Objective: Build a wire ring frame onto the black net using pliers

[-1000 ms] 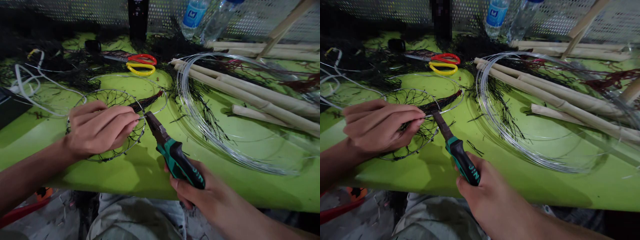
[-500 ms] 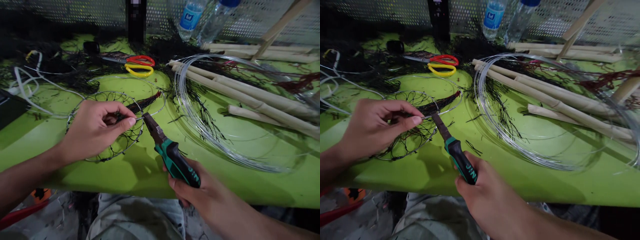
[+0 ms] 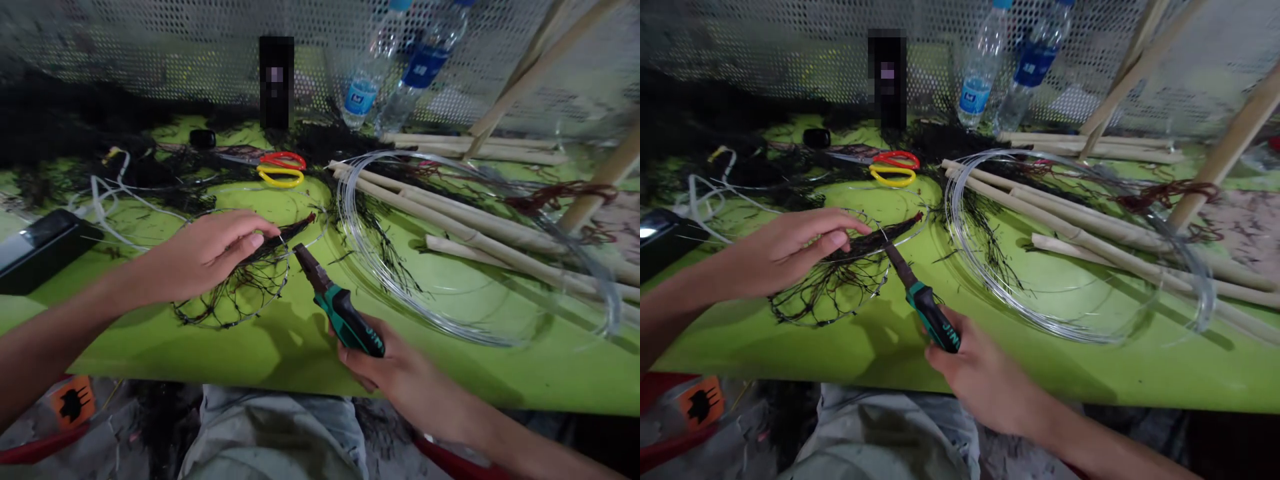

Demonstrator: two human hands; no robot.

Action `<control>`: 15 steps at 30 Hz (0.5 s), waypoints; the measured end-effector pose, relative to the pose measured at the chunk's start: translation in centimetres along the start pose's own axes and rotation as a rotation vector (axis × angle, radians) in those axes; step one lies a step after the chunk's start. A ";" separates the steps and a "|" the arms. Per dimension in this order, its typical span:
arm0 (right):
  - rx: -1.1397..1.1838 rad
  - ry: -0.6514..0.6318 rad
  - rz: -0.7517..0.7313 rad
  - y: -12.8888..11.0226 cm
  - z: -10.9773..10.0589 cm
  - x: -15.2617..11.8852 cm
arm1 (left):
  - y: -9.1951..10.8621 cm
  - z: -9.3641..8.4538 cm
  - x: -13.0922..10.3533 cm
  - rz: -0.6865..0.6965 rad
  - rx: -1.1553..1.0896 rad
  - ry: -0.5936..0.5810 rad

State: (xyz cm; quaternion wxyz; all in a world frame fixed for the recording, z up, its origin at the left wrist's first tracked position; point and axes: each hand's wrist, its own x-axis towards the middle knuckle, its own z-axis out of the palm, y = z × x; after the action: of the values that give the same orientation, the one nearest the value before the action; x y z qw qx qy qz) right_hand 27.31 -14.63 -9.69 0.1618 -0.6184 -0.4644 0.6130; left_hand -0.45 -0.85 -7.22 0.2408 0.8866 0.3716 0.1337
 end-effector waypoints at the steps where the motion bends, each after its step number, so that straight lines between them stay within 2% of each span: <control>1: -0.003 0.041 -0.026 0.2 -0.5 0.0 | 0.0 -0.7 0.0 0.027 0.043 0.010; 4: 0.008 0.137 -0.050 0.7 -2.2 0.2 | -0.2 -2.8 -0.4 0.052 0.085 0.018; 8: -0.069 0.173 -0.145 0.3 -4.7 0.7 | -1.5 -5.1 -1.8 0.033 0.127 0.037; 12: -0.126 0.214 -0.266 -0.9 -6.2 0.9 | -3.7 -7.0 -2.8 -0.070 0.187 0.134; 15: -0.170 0.226 -0.306 -1.4 -7.3 0.9 | -4.9 -8.6 -2.3 -0.092 0.274 0.194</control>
State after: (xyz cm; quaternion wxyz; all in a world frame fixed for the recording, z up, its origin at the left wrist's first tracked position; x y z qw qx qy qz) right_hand 33.28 -10.53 -7.70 0.2512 -0.6171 -0.5817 0.4666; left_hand -8.50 3.28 -2.62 0.0863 0.8760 0.4483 0.1555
